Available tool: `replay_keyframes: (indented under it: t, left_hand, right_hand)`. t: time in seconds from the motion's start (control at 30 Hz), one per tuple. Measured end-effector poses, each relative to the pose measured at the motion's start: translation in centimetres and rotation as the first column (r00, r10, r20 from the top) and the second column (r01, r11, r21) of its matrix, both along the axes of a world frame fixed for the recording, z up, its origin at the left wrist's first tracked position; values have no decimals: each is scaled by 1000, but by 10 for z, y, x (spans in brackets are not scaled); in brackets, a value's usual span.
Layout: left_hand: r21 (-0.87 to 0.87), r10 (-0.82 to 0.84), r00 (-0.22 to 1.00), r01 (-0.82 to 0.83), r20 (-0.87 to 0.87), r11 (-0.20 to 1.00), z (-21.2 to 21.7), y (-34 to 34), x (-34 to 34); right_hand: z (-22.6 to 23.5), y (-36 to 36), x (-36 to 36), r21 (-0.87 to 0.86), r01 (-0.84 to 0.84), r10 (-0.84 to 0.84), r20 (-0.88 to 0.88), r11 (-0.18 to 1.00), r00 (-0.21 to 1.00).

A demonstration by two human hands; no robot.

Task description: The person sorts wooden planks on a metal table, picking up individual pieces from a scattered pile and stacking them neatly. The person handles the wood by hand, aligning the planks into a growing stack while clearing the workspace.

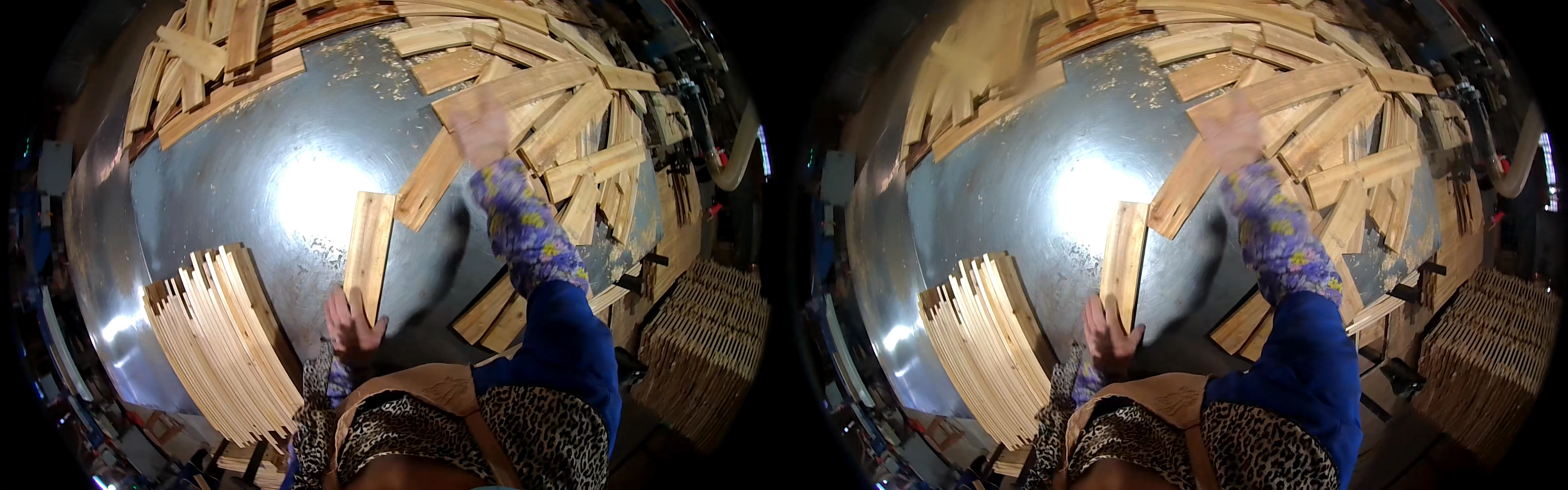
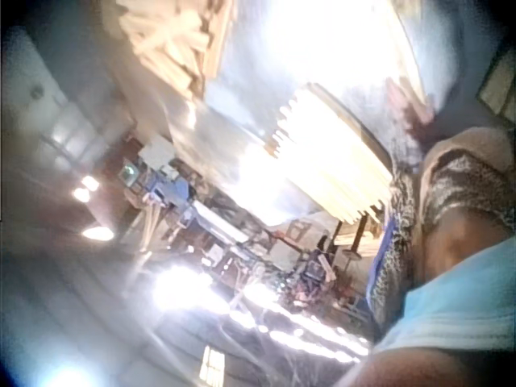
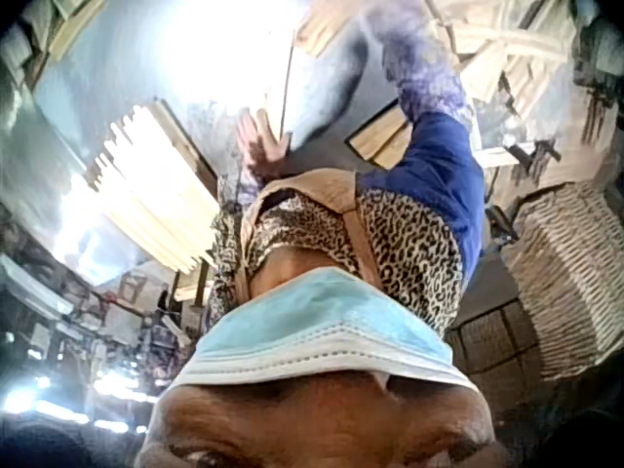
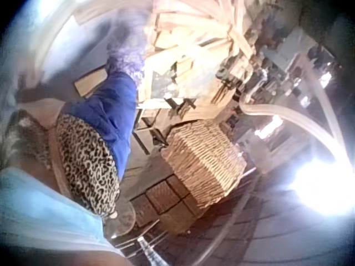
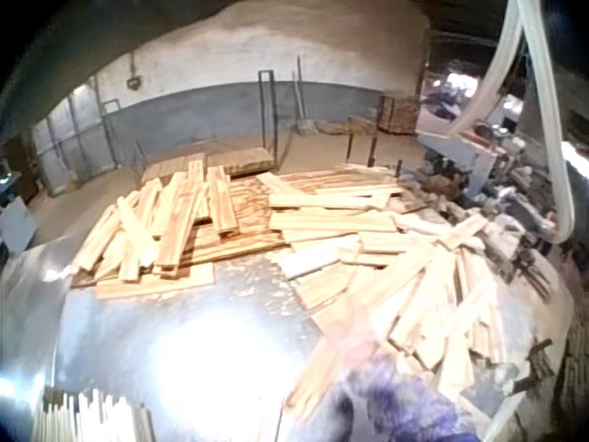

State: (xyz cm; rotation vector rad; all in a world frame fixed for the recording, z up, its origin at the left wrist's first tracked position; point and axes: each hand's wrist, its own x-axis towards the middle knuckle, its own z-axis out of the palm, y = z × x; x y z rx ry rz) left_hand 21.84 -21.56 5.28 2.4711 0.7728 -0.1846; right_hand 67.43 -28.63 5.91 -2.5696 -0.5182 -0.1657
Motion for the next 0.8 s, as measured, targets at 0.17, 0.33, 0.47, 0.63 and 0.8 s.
replay_keyframes:
  t: [0.17,0.33,0.47,0.63,0.8]
  left_hand:
    - [89,54,997,-58,51,994,-12,-10,-53]
    - [7,248,958,-251,144,968,-14,8,-70]
    - [-812,584,811,-314,40,492,29,41,-31]
    - [-965,540,817,-261,-203,33,32,54,-15]
    - [-744,358,767,-225,-533,-629,31,36,-7]
  right_hand:
    - [-1,-58,132,-609,-242,389,119,755,914]
    - [46,0,128,-674,-670,381,-558,311,737]
    - [28,6,70,-664,-748,665,-548,25,508]
    - [42,7,-82,-185,-982,931,-350,36,101]
    - [95,-13,-279,-134,-917,926,-73,-376,-370]
